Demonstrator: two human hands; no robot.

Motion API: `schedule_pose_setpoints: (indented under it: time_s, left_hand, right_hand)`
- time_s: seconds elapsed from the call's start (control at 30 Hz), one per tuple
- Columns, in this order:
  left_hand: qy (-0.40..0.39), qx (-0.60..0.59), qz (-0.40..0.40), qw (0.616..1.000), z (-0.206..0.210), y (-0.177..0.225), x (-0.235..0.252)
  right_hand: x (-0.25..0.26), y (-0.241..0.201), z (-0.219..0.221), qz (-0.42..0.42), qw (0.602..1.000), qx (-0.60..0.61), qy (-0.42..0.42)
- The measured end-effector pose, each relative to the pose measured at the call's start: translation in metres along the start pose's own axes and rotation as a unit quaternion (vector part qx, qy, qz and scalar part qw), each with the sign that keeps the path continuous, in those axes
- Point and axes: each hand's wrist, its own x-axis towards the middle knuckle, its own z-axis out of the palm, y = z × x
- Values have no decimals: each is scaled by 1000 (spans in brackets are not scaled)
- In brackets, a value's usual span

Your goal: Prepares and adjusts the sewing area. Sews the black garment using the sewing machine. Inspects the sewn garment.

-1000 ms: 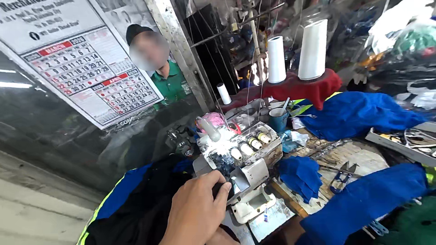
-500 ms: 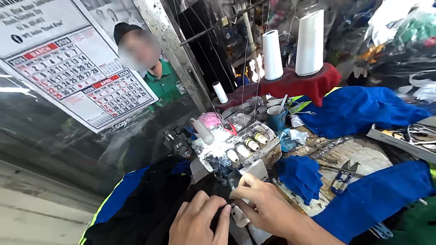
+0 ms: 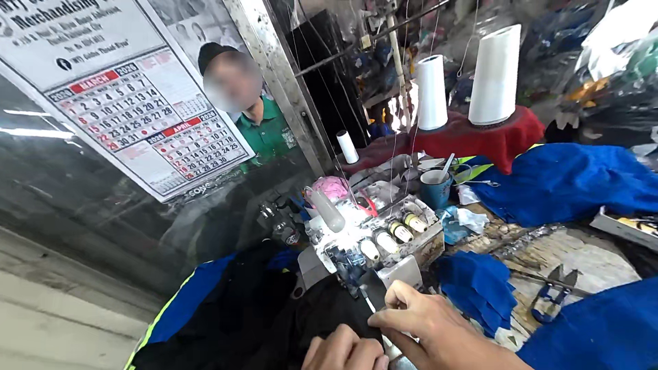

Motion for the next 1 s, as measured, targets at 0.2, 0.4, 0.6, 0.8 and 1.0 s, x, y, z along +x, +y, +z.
schedule_pose_setpoints:
  time_s: [0.2,0.4,0.6,0.8,1.0]
  left_hand:
    - [24,12,-10,1000,11,-8,12]
    - [31,34,-11,999,21,-11,14]
    - [45,61,-13,997,26,-19,18]
    - [66,55,-9,996,30,-24,21]
    - [89,38,-28,995,32,-35,22]
  right_hand:
    - [7,5,-2,-10,1000,-7,-23]
    - [7,8,-7,-16,998,-14,-52]
    - [9,7,-7,-21,998,-21,-58]
    - [10,8,-5,3,997,-45,-69]
    - [3,5,-4,22,994,-61,-84]
